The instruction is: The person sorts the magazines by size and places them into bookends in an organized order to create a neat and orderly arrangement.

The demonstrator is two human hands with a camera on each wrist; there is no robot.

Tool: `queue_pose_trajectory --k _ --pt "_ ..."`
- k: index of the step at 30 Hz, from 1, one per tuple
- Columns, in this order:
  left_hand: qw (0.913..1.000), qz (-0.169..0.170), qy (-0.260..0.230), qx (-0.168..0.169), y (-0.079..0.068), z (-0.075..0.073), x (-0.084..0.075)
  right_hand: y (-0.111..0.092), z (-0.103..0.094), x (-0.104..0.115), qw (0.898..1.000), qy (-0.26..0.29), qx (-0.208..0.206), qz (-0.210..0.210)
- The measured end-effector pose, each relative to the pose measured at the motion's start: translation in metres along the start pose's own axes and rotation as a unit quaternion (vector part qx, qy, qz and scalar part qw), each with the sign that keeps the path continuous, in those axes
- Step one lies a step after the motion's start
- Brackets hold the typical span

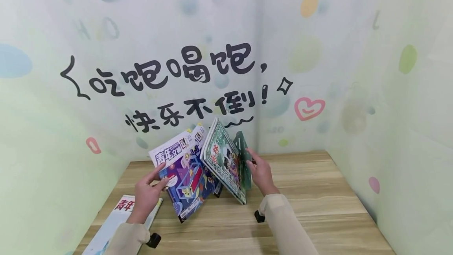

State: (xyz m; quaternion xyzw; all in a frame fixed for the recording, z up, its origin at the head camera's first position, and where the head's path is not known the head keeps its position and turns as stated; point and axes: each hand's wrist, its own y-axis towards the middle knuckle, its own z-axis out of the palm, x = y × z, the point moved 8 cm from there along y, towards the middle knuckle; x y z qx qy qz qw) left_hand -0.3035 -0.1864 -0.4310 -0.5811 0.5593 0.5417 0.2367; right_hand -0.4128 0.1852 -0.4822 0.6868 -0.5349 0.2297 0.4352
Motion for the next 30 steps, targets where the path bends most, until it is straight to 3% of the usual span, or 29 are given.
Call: queue_pose_trajectory --k 13,30 --pt "0.9985 0.023 -0.049 -0.009 0.002 0.008 0.001 0.001 0.000 -0.001 1.000 -0.009 0.000 -0.009" --pt "0.9981 0.025 -0.031 -0.046 0.001 0.020 0.005 0.001 0.000 -0.001 1.000 -0.005 -0.001 -0.004"
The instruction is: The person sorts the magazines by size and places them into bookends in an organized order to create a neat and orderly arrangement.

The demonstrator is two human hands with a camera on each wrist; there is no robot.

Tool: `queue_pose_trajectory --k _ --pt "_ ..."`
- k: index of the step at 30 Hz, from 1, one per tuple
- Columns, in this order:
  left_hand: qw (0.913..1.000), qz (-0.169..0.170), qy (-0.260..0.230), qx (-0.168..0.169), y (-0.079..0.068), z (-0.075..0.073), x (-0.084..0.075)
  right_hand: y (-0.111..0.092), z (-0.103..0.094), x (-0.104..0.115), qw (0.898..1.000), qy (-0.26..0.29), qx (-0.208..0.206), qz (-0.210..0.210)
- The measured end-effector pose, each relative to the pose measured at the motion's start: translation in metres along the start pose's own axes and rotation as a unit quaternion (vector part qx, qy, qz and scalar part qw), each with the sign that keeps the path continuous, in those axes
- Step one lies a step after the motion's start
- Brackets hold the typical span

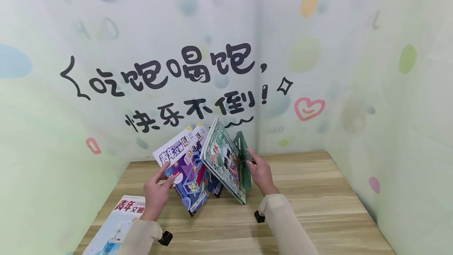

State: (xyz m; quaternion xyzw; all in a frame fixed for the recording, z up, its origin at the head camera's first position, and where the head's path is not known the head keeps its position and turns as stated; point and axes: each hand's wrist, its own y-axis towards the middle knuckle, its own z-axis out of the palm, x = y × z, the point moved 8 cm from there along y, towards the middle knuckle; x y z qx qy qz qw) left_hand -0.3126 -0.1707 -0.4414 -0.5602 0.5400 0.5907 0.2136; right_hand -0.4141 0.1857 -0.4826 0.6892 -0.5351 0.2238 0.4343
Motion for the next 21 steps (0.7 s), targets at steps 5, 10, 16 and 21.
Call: queue_pose_trajectory --k 5,10,16,21 --pt "1.0000 0.008 -0.003 -0.005 -0.002 0.003 -0.002 0.000 0.001 0.000 1.000 -0.002 0.002 0.001" --pt "0.9998 0.020 0.002 -0.009 -0.003 0.007 -0.003 0.000 0.001 0.001 1.000 0.000 0.003 0.004" --pt "0.9995 0.030 0.005 -0.013 -0.003 0.012 -0.003 0.000 0.001 0.001 1.000 0.003 0.000 0.004" --pt "0.9994 0.032 -0.005 -0.013 -0.004 0.016 -0.003 0.000 0.000 0.001 1.000 0.000 -0.002 -0.002"
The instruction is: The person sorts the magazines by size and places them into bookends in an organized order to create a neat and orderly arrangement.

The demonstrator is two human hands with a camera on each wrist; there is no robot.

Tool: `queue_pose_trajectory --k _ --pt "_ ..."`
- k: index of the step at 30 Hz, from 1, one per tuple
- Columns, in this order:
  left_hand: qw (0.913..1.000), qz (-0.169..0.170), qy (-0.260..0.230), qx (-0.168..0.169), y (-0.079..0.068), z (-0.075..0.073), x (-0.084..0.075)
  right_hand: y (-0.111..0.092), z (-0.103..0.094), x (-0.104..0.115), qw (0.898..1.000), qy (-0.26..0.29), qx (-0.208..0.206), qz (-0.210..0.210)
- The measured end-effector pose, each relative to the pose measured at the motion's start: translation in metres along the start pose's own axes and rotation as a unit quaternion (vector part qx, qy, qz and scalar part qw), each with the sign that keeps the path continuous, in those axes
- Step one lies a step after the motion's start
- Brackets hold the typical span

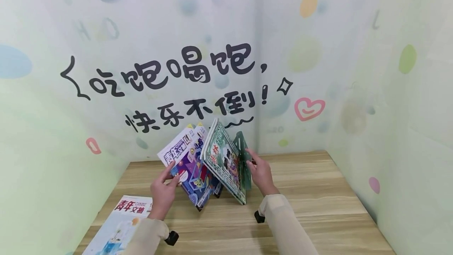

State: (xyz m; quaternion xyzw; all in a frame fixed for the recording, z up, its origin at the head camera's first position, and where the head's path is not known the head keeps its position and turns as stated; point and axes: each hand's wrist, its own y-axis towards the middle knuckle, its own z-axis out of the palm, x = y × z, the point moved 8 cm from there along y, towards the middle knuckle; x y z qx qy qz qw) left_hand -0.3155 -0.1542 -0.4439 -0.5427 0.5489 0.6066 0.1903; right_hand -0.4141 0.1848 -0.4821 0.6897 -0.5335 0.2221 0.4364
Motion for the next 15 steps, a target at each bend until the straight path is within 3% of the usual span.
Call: queue_pose_trajectory --k 15 --pt "0.9990 -0.013 -0.035 0.024 -0.002 0.017 0.006 -0.001 0.000 0.001 1.000 0.006 0.006 0.010"
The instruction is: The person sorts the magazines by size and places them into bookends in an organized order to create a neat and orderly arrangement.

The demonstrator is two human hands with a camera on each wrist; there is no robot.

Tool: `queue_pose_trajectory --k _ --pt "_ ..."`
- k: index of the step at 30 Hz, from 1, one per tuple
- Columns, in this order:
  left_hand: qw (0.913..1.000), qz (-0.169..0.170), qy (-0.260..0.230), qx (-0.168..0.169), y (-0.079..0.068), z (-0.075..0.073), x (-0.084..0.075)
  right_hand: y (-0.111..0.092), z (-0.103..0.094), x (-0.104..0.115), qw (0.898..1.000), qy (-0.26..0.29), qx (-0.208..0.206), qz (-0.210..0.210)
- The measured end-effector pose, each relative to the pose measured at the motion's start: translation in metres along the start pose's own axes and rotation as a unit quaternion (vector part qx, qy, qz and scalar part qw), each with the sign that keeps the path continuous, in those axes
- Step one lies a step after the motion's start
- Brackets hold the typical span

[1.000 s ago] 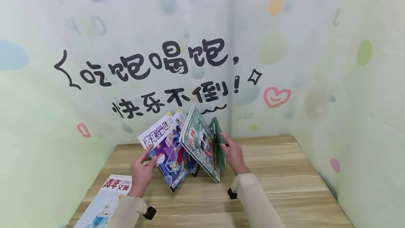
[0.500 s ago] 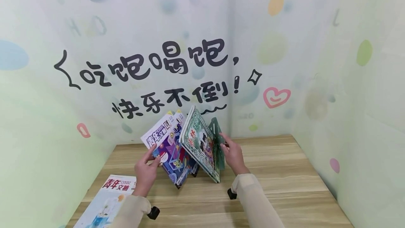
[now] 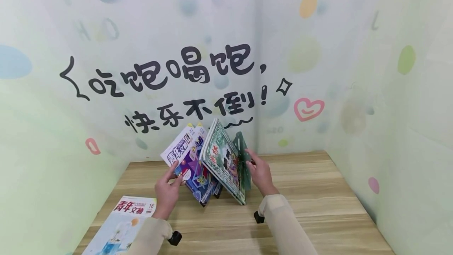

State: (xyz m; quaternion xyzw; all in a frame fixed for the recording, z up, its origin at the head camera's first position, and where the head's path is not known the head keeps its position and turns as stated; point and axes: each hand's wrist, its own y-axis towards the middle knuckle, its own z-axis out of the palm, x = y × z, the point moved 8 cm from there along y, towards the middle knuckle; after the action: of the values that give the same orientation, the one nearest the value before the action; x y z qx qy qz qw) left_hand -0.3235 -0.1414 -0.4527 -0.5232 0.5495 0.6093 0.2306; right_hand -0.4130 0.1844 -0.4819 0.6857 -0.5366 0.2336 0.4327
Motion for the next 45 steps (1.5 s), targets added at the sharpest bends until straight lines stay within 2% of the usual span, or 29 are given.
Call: queue_pose_trajectory --k 8,11,20,24,27,33,45 --pt "0.9991 -0.018 0.035 0.015 -0.002 0.004 0.003 -0.001 0.000 0.000 1.000 0.003 0.001 0.006" --pt "0.9988 -0.013 0.046 0.013 -0.002 0.005 0.002 -0.001 0.000 0.000 1.000 0.003 -0.001 0.005" --pt "0.9995 -0.004 0.026 0.015 -0.002 0.012 0.003 -0.001 -0.001 0.000 1.000 -0.001 -0.001 0.003" --pt "0.9993 0.014 0.031 0.017 0.000 0.017 0.004 0.000 0.000 -0.001 1.000 -0.003 -0.002 0.002" --pt "0.9994 0.020 0.016 0.025 0.001 0.021 0.005 0.000 0.000 -0.002 1.000 -0.004 0.000 0.005" --pt "0.9991 0.007 -0.007 0.041 0.003 0.028 0.009 0.000 0.001 -0.003 1.000 -0.001 0.005 0.013" --pt "0.9984 -0.019 0.013 0.052 0.005 0.041 0.016 0.001 0.001 -0.002 1.000 -0.005 0.005 0.015"
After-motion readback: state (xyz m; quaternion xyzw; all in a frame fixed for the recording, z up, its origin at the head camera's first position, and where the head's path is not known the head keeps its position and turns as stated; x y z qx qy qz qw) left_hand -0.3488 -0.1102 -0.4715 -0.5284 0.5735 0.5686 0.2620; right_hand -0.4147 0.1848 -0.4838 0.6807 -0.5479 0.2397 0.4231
